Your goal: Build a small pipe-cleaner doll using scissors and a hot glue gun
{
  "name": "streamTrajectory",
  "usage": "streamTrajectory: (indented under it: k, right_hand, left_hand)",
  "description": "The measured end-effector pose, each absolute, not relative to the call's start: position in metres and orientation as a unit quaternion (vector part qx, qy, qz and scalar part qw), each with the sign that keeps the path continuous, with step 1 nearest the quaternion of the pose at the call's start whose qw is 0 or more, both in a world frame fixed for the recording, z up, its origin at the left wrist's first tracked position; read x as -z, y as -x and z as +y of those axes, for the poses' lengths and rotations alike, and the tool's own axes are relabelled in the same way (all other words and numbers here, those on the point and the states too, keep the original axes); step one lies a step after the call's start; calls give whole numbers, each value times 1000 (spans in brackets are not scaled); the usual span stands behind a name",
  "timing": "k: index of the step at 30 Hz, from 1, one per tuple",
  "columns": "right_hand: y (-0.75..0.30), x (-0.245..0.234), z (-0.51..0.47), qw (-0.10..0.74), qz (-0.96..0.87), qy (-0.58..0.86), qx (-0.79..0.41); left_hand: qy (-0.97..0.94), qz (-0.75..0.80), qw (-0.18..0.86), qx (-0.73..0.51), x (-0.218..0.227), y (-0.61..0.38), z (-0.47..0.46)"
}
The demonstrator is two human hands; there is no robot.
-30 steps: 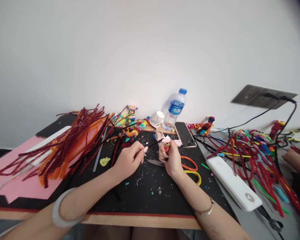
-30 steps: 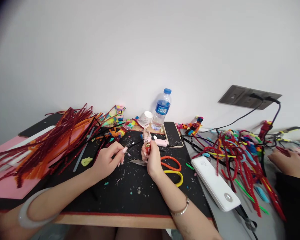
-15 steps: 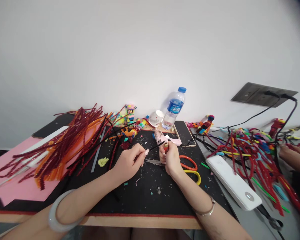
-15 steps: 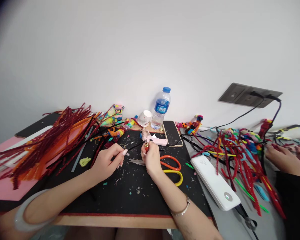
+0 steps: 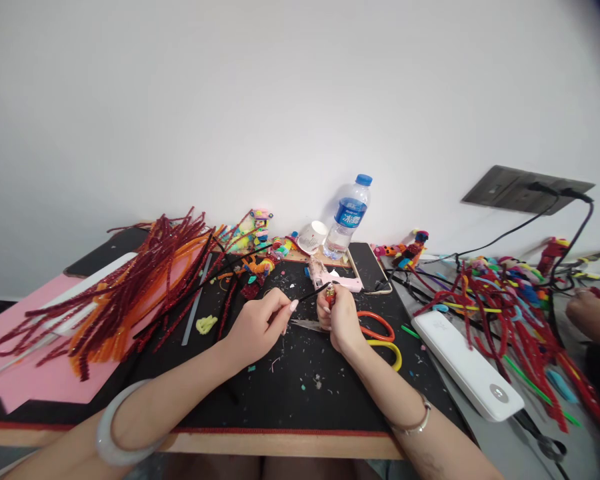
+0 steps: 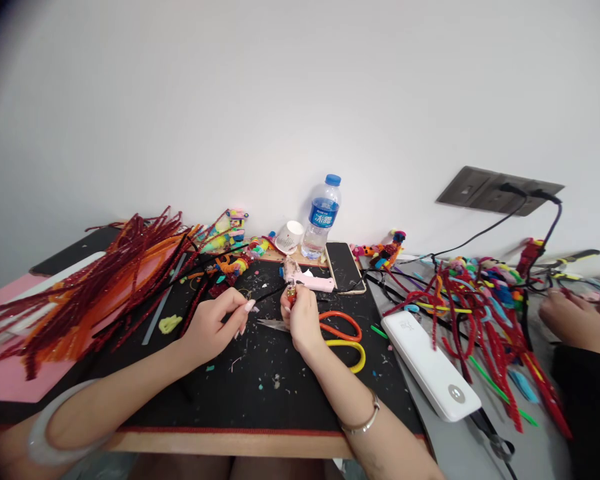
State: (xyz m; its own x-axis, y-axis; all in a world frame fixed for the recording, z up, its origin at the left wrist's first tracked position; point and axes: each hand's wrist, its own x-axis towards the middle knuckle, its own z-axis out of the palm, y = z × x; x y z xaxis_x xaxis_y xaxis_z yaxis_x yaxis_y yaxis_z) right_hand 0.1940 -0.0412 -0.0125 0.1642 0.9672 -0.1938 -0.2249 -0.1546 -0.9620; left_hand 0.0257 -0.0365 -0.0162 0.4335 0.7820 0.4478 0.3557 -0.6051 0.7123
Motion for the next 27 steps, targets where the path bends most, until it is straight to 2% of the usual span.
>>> streamTrajectory:
  k: [27]
  right_hand:
    - [-186, 12, -47, 506, -357, 516, -592]
  left_hand:
    - [-803, 360, 256, -399, 14, -26, -36]
